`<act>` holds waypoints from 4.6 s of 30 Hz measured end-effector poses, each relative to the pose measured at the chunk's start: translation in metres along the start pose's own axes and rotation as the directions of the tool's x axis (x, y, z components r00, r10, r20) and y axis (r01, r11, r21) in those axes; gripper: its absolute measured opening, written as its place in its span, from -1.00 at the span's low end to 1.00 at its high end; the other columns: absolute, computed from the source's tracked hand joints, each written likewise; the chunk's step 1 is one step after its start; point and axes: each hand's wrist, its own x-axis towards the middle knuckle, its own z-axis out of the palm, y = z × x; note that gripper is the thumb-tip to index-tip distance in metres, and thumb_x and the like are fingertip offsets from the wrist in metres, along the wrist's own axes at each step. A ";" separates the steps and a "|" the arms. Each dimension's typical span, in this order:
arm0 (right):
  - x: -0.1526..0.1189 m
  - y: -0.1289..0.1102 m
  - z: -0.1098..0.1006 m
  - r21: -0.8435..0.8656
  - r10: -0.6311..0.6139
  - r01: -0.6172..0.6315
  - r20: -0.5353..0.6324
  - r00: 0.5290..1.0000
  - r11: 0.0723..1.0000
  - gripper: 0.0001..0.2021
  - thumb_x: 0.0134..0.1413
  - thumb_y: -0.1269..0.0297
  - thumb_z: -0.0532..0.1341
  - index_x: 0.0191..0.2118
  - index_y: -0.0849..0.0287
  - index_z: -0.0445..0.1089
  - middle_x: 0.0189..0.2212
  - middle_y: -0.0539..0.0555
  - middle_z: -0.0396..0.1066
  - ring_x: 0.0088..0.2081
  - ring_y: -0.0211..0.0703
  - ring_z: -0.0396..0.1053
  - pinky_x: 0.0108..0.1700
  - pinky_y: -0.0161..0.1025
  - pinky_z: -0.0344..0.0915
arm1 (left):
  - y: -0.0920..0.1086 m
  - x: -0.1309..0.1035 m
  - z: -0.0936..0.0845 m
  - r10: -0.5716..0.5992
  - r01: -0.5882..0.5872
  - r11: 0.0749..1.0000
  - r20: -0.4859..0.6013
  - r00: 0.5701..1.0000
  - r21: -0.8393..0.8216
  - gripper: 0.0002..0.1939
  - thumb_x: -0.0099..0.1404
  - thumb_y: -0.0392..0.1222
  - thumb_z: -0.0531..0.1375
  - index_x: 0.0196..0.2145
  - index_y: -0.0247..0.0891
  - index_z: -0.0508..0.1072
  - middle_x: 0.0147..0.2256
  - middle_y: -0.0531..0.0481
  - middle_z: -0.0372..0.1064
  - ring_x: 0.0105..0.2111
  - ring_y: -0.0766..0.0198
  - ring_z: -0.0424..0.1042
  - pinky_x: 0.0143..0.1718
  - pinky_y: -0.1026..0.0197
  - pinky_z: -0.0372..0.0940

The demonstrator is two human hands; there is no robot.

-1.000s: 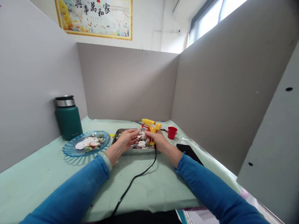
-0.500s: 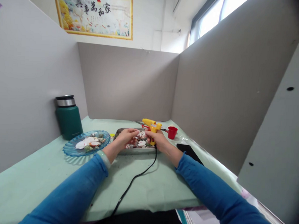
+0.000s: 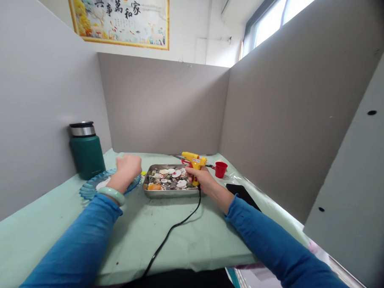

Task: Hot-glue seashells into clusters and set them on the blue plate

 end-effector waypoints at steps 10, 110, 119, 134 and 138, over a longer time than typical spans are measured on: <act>0.003 0.002 -0.001 -0.004 -0.018 0.018 0.011 1.000 1.000 -0.84 -0.11 0.29 0.33 -0.39 0.19 0.37 -0.56 -0.05 0.37 -0.64 -0.38 0.23 -0.62 -0.40 0.18 | 0.067 -0.023 0.046 0.360 -0.311 0.904 0.131 0.923 -0.293 -0.83 -0.15 -0.41 0.34 -0.56 -0.16 0.57 -0.33 -0.23 0.54 -0.18 -0.06 0.47 -0.13 0.13 0.24; -0.003 -0.003 -0.007 -0.368 -0.129 0.190 0.184 0.974 0.910 -0.84 -0.02 0.21 0.30 -0.50 0.13 0.37 -0.66 -0.06 0.25 -0.61 -0.31 0.21 -0.54 -0.34 0.18 | 0.081 -0.027 0.043 0.024 0.193 -0.363 0.198 0.980 -0.911 -0.50 -0.30 -0.09 0.52 -0.41 -0.37 0.46 -0.70 0.24 0.09 -0.70 0.52 0.03 -0.68 0.37 -0.07; -0.005 -0.005 -0.005 -0.396 -0.105 0.167 0.174 0.979 0.903 -0.86 -0.04 0.20 0.30 -0.46 0.16 0.41 -0.66 -0.07 0.28 -0.63 -0.33 0.21 -0.60 -0.38 0.12 | 0.080 -0.027 0.044 0.052 0.204 -0.373 0.199 0.979 -0.905 -0.54 -0.24 -0.12 0.51 -0.42 -0.36 0.45 -0.71 0.23 0.09 -0.71 0.51 0.05 -0.68 0.38 -0.04; -0.001 -0.002 -0.007 -0.282 -0.132 0.173 0.161 0.978 0.944 -0.84 -0.06 0.19 0.32 -0.41 0.14 0.39 -0.59 -0.06 0.34 -0.65 -0.35 0.20 -0.59 -0.35 0.15 | 0.080 -0.026 0.045 0.065 0.216 -0.391 0.207 0.976 -0.895 -0.53 -0.27 -0.14 0.52 -0.42 -0.37 0.45 -0.68 0.23 0.10 -0.70 0.53 0.06 -0.68 0.38 -0.04; -0.001 -0.002 -0.007 -0.275 -0.133 0.178 0.177 0.975 0.945 -0.84 -0.06 0.18 0.33 -0.41 0.13 0.40 -0.59 -0.06 0.34 -0.65 -0.35 0.19 -0.59 -0.35 0.15 | 0.081 -0.026 0.045 0.069 0.223 -0.392 0.213 0.975 -0.893 -0.55 -0.26 -0.15 0.52 -0.43 -0.36 0.45 -0.68 0.23 0.11 -0.69 0.52 0.07 -0.68 0.38 -0.04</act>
